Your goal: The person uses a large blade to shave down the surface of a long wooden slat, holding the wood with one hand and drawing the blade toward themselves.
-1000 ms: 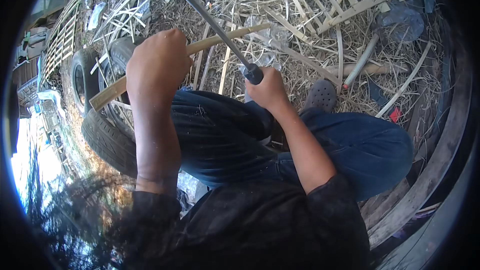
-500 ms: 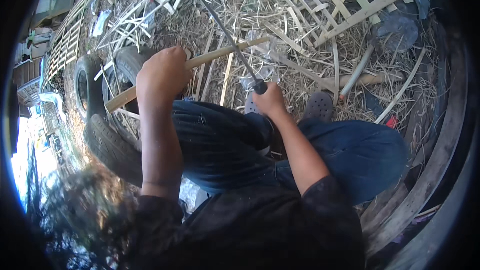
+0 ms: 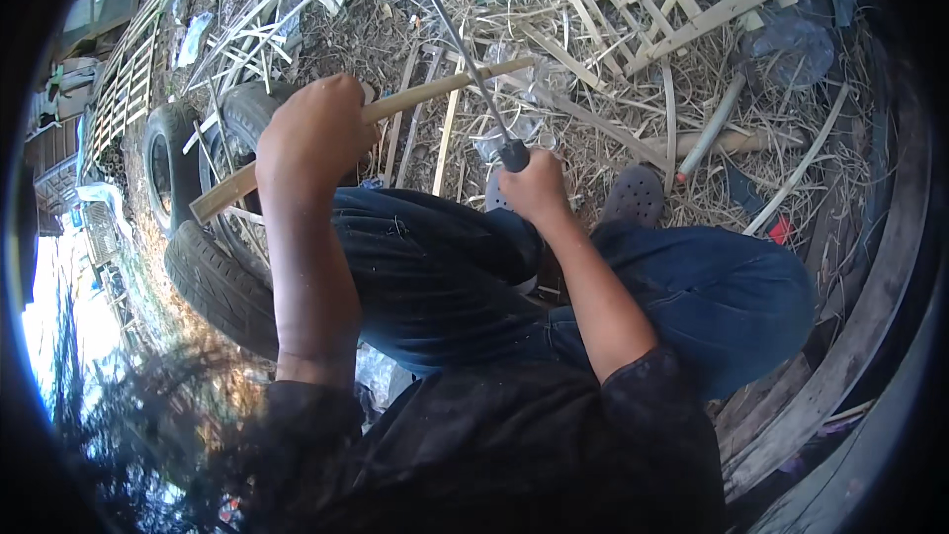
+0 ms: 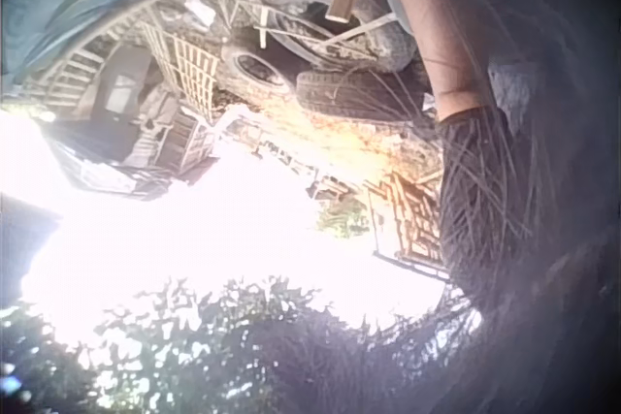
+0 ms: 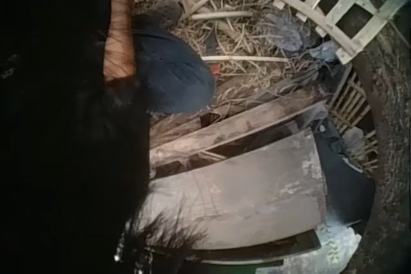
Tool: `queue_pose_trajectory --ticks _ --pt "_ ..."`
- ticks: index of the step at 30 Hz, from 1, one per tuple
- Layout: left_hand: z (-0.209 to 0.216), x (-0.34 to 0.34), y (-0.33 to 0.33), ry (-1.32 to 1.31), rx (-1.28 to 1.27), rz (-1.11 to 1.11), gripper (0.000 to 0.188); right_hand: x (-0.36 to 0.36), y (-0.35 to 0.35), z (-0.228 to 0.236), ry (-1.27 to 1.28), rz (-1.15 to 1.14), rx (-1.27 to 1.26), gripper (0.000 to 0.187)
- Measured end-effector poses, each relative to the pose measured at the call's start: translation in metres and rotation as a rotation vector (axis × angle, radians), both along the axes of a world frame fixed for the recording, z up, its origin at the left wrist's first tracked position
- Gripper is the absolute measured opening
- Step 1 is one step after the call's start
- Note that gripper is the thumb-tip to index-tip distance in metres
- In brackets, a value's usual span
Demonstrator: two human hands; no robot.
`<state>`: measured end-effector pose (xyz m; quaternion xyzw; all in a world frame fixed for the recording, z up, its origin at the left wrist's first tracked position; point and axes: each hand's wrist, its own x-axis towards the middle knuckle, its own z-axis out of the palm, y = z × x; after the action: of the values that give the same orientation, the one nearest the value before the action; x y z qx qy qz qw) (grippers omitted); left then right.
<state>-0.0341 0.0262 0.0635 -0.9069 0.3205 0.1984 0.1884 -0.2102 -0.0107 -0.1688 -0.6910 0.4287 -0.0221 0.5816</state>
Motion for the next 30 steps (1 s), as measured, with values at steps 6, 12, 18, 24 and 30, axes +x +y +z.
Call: queue_pose_trajectory --ticks 6,12,18,24,30 --pt "0.007 -0.012 0.0 -0.016 -0.036 -0.054 0.016 0.004 -0.015 0.03 -0.058 0.104 0.036 0.02" --pt "0.005 0.0 0.006 0.004 -0.043 -0.077 0.022 0.007 -0.001 0.017 0.053 0.044 0.028 0.022" --pt "0.002 -0.001 -0.01 0.086 -0.054 -0.131 0.036 -0.01 -0.025 -0.02 0.11 0.01 -0.059 0.018" --pt "0.011 -0.001 0.007 0.047 -0.101 -0.011 0.037 0.009 0.002 0.046 -0.102 0.061 -0.091 0.016" --pt "-0.005 -0.002 -0.001 0.071 -0.095 -0.104 0.039 -0.011 -0.018 -0.019 0.069 0.001 -0.11 0.022"
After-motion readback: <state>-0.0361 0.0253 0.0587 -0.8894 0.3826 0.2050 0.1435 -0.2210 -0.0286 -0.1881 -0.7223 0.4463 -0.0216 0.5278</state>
